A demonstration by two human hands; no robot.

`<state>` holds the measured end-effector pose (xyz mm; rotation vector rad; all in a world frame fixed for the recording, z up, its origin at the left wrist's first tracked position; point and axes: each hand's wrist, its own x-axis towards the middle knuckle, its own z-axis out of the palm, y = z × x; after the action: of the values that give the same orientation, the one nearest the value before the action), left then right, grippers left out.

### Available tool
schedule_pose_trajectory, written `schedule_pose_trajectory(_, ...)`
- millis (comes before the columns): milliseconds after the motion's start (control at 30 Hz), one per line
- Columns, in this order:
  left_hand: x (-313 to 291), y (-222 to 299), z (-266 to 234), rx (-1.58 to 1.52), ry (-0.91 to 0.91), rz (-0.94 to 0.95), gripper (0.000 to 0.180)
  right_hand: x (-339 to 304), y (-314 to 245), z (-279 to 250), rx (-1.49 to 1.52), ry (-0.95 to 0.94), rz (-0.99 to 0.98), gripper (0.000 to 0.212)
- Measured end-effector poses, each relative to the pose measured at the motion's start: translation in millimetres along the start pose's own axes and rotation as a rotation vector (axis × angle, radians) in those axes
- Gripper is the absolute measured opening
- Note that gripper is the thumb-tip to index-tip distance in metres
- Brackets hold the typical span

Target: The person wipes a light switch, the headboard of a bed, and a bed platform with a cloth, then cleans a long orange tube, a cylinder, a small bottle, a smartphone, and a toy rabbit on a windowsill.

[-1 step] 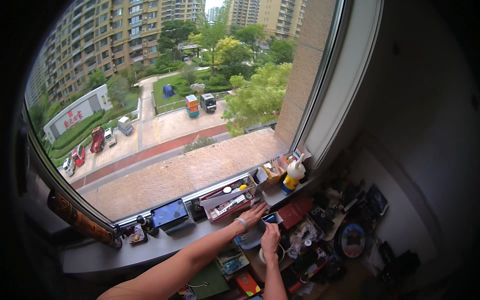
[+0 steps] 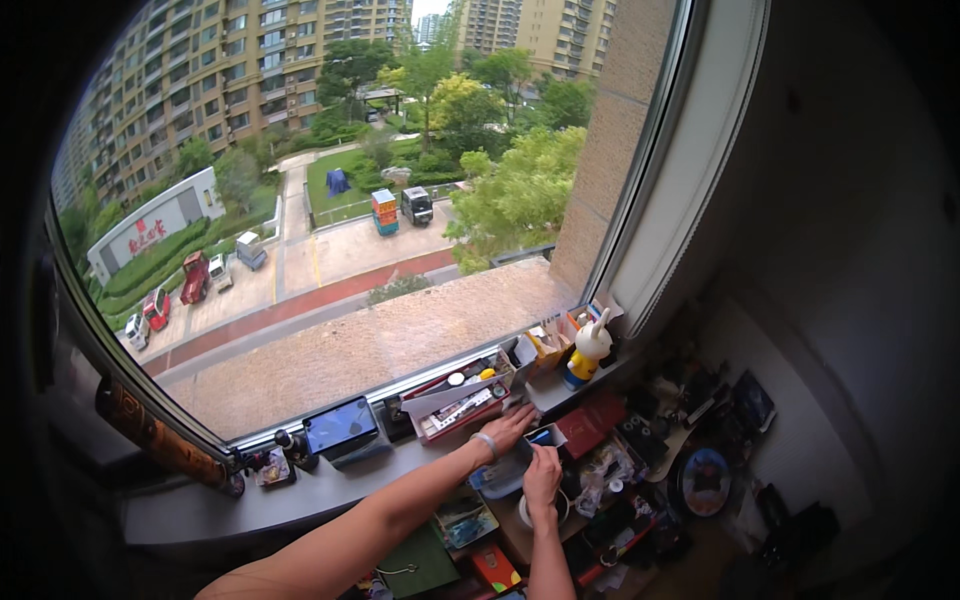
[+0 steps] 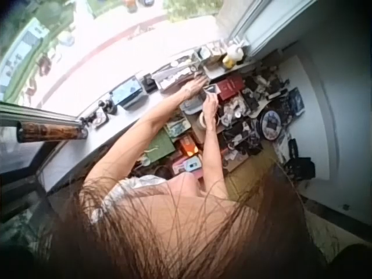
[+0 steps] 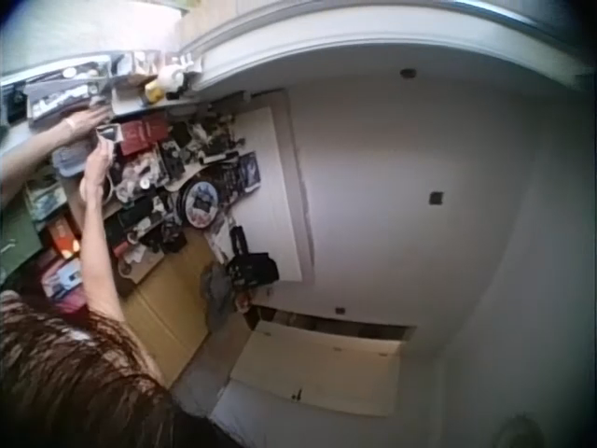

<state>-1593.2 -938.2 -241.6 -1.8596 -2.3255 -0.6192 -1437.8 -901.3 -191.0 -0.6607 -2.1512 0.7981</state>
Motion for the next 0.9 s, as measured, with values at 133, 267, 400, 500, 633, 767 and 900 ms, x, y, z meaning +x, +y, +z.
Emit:
schedule_pose_trajectory(133,11.5,5.8,-17.5,-0.259,-0.159,-0.090,0.048,1.4,7.5,-0.5,-0.022,-0.018,0.011,0.018)
schedule_pose_trajectory(267,-26.3,0.0,-11.6,-0.123,0.090,-0.056,0.047,6.3,-3.4,15.0,-0.029,-0.054,-0.020,0.018)
schedule_pose_trajectory(400,-61.8,32.3,-24.4,-0.070,0.160,-0.139,0.055,6.1,6.8,5.4,-0.043,-0.024,-0.008,0.017)
schedule_pose_trajectory(500,-98.7,47.4,-43.4,-0.077,0.135,-0.168,0.057,3.6,11.7,-1.8,-0.043,-0.007,0.000,0.017)
schedule_pose_trajectory(633,-178.2,40.3,-71.5,-0.136,0.152,-0.368,0.059,1.6,6.6,5.7,-0.032,-0.028,0.002,0.018)
schedule_pose_trajectory(767,-206.6,47.0,-110.0,-0.199,0.187,-0.521,0.065,1.9,8.1,6.6,-0.033,-0.030,-0.013,0.019)
schedule_pose_trajectory(900,-190.6,31.4,-100.4,-0.161,0.163,-0.458,0.067,1.6,5.1,6.1,-0.037,-0.038,-0.008,0.020)
